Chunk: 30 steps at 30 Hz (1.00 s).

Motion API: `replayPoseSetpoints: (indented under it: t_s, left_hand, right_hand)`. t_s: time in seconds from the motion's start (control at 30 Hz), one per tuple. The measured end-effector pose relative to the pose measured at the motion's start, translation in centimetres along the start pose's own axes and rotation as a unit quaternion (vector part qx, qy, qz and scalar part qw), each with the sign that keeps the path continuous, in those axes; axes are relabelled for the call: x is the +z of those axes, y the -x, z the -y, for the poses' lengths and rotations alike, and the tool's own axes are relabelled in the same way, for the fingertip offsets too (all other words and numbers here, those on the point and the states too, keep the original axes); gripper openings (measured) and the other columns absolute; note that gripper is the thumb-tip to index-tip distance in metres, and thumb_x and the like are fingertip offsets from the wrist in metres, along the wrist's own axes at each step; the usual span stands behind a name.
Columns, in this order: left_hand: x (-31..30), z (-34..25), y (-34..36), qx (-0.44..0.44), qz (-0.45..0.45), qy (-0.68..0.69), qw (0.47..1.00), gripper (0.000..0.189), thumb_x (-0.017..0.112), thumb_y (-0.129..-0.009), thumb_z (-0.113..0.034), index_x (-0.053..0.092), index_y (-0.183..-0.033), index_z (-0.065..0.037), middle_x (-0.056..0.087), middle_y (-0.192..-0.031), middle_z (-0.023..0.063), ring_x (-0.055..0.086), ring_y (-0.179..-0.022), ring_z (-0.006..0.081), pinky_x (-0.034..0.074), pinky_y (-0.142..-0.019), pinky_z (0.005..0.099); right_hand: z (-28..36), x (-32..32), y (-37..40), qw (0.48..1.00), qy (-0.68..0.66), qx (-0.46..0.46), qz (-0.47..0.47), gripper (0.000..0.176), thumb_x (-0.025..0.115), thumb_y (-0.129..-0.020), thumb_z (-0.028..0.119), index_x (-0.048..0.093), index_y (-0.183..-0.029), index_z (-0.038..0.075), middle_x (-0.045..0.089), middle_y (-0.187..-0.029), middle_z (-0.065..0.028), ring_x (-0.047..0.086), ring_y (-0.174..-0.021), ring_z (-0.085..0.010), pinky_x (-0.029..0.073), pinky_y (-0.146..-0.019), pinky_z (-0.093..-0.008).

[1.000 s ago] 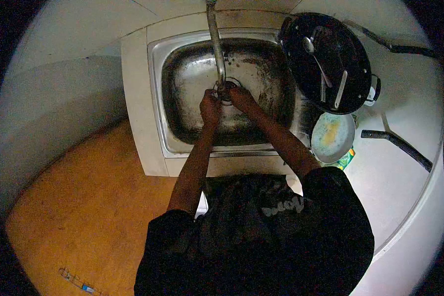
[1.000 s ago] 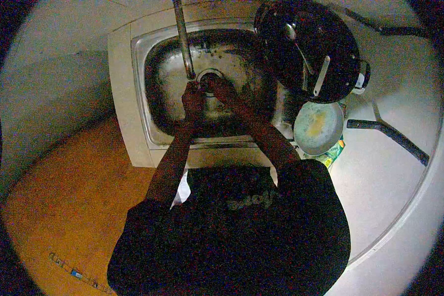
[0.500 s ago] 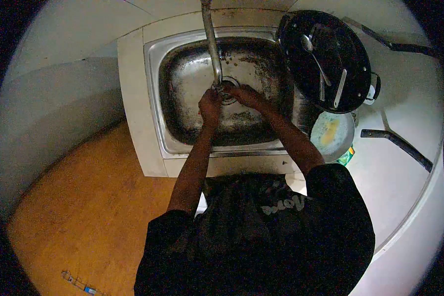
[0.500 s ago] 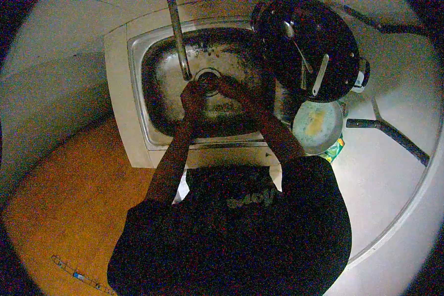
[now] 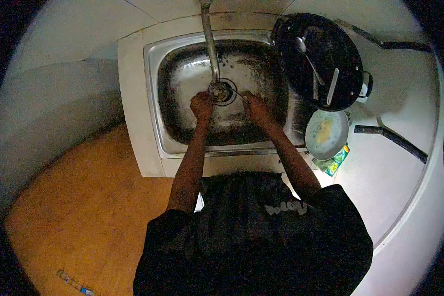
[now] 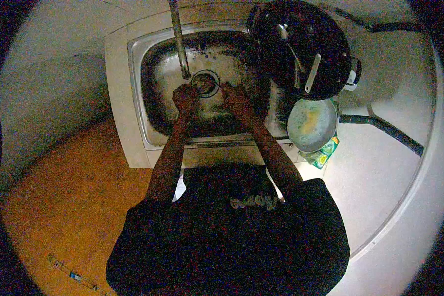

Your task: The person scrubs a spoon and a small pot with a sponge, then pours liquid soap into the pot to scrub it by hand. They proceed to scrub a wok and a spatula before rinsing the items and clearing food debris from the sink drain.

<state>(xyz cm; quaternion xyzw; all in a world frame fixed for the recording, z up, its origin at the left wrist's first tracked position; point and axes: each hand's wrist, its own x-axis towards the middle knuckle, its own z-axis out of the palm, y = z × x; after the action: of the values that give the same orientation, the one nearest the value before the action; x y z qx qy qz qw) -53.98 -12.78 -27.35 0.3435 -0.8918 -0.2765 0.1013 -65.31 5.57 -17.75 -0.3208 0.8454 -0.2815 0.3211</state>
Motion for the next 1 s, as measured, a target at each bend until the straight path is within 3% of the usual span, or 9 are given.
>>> replayPoseSetpoints:
  t_s: [0.07, 0.2, 0.27, 0.37, 0.43, 0.47, 0.6, 0.67, 1.0]
  left_hand:
    - [-1.8, -1.7, 0.2, -0.224, 0.028, 0.271, 0.936, 0.021, 0.076, -0.07, -0.018, 0.067, -0.076, 0.0, 0.067, -0.07, 0.0106, 0.064, -0.06, 0.0193, 0.052, -0.054, 0.0334]
    - [-2.0, 0.1, 0.7, -0.035, -0.08, 0.17, 0.982, 0.022, 0.077, -0.069, -0.015, 0.066, -0.077, 0.003, 0.066, -0.07, 0.0109, 0.063, -0.056, 0.0195, 0.051, -0.052, 0.0317]
    - [-3.9, -0.8, 0.6, -0.246, -0.006, 0.284, 0.927, 0.018, 0.075, -0.07, -0.009, 0.064, -0.077, 0.003, 0.066, -0.07, 0.0122, 0.063, -0.054, 0.0199, 0.051, -0.05, 0.0308]
    - [-3.5, 2.5, 0.9, -0.129, -0.009, 0.453, 0.882, 0.015, 0.072, -0.073, -0.006, 0.062, -0.078, 0.004, 0.065, -0.069, 0.012, 0.062, -0.054, 0.019, 0.051, -0.049, 0.0309]
    - [-6.0, 1.4, 1.2, -0.17, 0.002, 0.469, 0.867, 0.013, 0.07, -0.074, -0.004, 0.061, -0.077, 0.005, 0.064, -0.069, 0.0119, 0.062, -0.054, 0.0184, 0.051, -0.048, 0.0307]
    - [-7.5, 0.5, 1.1, -0.212, 0.013, 0.486, 0.848, 0.012, 0.069, -0.075, -0.002, 0.06, -0.077, 0.005, 0.064, -0.069, 0.0118, 0.062, -0.055, 0.0179, 0.05, -0.048, 0.0305]
    - [-12.3, -2.4, 1.4, -0.123, 0.022, 0.352, 0.928, 0.014, 0.07, -0.075, -0.003, 0.06, -0.078, 0.007, 0.064, -0.069, 0.0113, 0.062, -0.055, 0.0168, 0.05, -0.045, 0.0286]
    - [-13.7, -3.1, 1.7, -0.183, 0.047, 0.373, 0.908, 0.017, 0.071, -0.074, -0.004, 0.062, -0.08, 0.008, 0.064, -0.069, 0.0114, 0.061, -0.053, 0.017, 0.049, -0.045, 0.0267]
    - [-17.8, -5.1, 4.5, -0.213, 0.048, 0.355, 0.909, 0.018, 0.069, -0.073, -0.002, 0.062, -0.085, 0.01, 0.065, -0.076, 0.0141, 0.063, -0.055, 0.0176, 0.054, -0.049, 0.0261]
  right_hand:
    - [-1.8, 0.3, 1.6, 0.995, 0.024, -0.059, -0.079, 0.027, 0.047, -0.091, 0.014, 0.053, -0.116, 0.005, 0.063, -0.088, -0.0192, 0.062, -0.069, -0.0329, 0.049, -0.062, -0.0435]
    - [-4.6, -1.0, 5.4, 0.994, 0.002, -0.019, -0.105, 0.03, 0.046, -0.089, 0.009, 0.051, -0.118, 0.004, 0.061, -0.096, -0.019, 0.06, -0.077, -0.0339, 0.048, -0.065, -0.044]
    - [-5.8, -1.5, 7.0, 0.999, 0.016, -0.014, -0.044, 0.033, 0.046, -0.088, 0.007, 0.049, -0.121, 0.004, 0.06, -0.099, -0.0201, 0.06, -0.081, -0.0353, 0.049, -0.068, -0.045]
    - [-4.9, -2.0, 8.3, 0.985, 0.078, 0.087, -0.13, 0.043, 0.046, -0.085, 0.004, 0.043, -0.128, 0.003, 0.059, -0.098, -0.0231, 0.058, -0.085, -0.0398, 0.048, -0.074, -0.0478]
    - [-2.6, -4.0, 9.1, 0.975, -0.036, 0.144, -0.168, 0.054, 0.048, -0.08, 0.001, 0.038, -0.134, 0.004, 0.057, -0.099, -0.0261, 0.056, -0.086, -0.0433, 0.046, -0.08, -0.0502]
    - [-4.7, -2.7, 9.1, 0.957, 0.076, -0.017, -0.281, 0.062, 0.049, -0.078, -0.001, 0.032, -0.138, 0.005, 0.055, -0.109, -0.0261, 0.056, -0.091, -0.0433, 0.047, -0.081, -0.0494]
    - [-4.3, -3.0, 10.2, 0.951, 0.109, 0.005, -0.29, 0.069, 0.05, -0.078, -0.001, 0.025, -0.141, 0.008, 0.049, -0.119, -0.0296, 0.053, -0.1, -0.0467, 0.047, -0.085, -0.0489]
    - [-2.1, -3.9, 10.5, 0.946, 0.116, 0.177, -0.246, 0.077, 0.055, -0.076, 0.003, 0.019, -0.143, 0.01, 0.041, -0.126, -0.0355, 0.047, -0.109, -0.0499, 0.046, -0.088, -0.0483]
    - [-6.5, 0.2, 11.0, 0.91, 0.229, 0.061, -0.339, 0.081, 0.06, -0.075, 0.007, 0.02, -0.145, 0.014, 0.034, -0.125, -0.0341, 0.045, -0.113, -0.0456, 0.048, -0.085, -0.0456]
